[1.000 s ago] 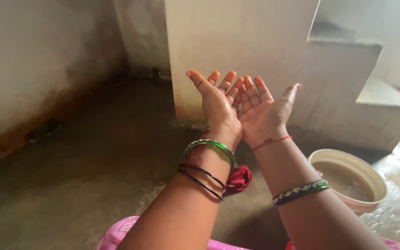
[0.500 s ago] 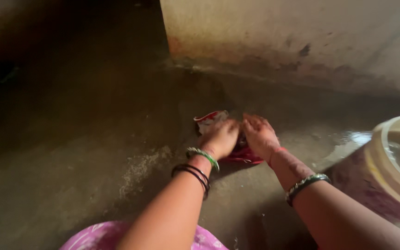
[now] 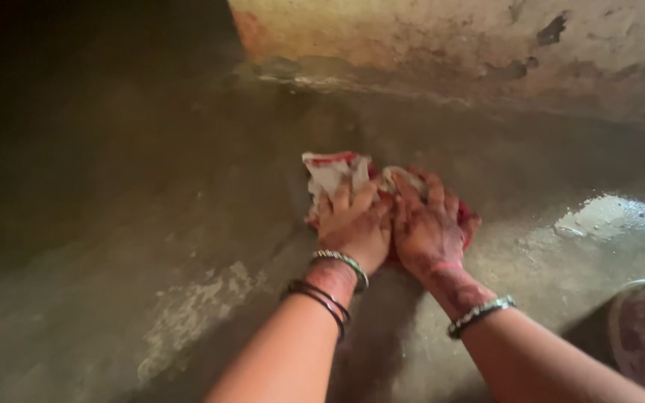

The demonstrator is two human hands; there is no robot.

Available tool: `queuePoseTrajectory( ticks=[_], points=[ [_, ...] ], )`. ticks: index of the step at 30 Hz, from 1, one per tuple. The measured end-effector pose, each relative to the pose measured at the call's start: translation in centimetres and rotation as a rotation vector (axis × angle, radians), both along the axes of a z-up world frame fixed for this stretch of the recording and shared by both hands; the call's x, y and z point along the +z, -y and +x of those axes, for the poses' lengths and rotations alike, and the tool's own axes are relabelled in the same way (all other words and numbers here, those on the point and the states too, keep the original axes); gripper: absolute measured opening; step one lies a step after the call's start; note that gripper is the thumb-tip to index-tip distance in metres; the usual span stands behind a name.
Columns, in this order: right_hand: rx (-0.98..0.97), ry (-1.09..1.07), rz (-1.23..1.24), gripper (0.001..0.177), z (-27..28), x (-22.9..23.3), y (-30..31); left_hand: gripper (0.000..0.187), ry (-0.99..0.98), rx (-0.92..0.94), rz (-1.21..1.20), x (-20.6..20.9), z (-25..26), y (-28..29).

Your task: The person washes a red cloth by dipping it into a bucket of water, scrubbing it by hand on the floor, and wringing it out.

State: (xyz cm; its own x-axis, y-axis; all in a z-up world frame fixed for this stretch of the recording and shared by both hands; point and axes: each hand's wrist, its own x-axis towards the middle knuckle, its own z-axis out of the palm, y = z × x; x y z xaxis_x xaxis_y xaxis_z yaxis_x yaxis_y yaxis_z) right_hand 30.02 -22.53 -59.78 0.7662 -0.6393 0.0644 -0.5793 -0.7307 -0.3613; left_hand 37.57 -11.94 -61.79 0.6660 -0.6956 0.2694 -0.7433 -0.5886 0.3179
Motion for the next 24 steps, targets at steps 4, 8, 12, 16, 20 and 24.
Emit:
queuePoseTrajectory(
  ticks=[4, 8, 12, 16, 20, 24],
  points=[
    [0.032, 0.156, -0.133, 0.044, 4.2, -1.5, 2.9, 0.039, 0.011, -0.037, -0.049, -1.2, 6.2, 3.5],
    [0.034, 0.07, -0.125, 0.046, 10.7, -1.5, 7.2, 0.041, -0.053, -0.057, 0.056, -0.4, 12.3, 7.6],
    [0.032, 0.028, -0.13, 0.048, 15.2, -1.4, 10.0, 0.045, -0.076, -0.034, 0.228, 0.1, 16.2, 10.7],
    [-0.005, -0.034, -0.134, 0.049, 16.2, -1.7, 10.9, 0.047, -0.108, -0.025, 0.179, -0.2, 17.5, 11.9],
    [0.093, -0.061, -0.172, 0.051, 14.7, -2.0, 11.0, 0.046, -0.088, -0.017, 0.219, 0.2, 16.0, 10.5],
    [0.137, -0.12, -0.166, 0.053, 11.3, -1.9, 9.6, 0.048, -0.122, 0.021, 0.178, 1.1, 12.7, 7.7]
  ],
)
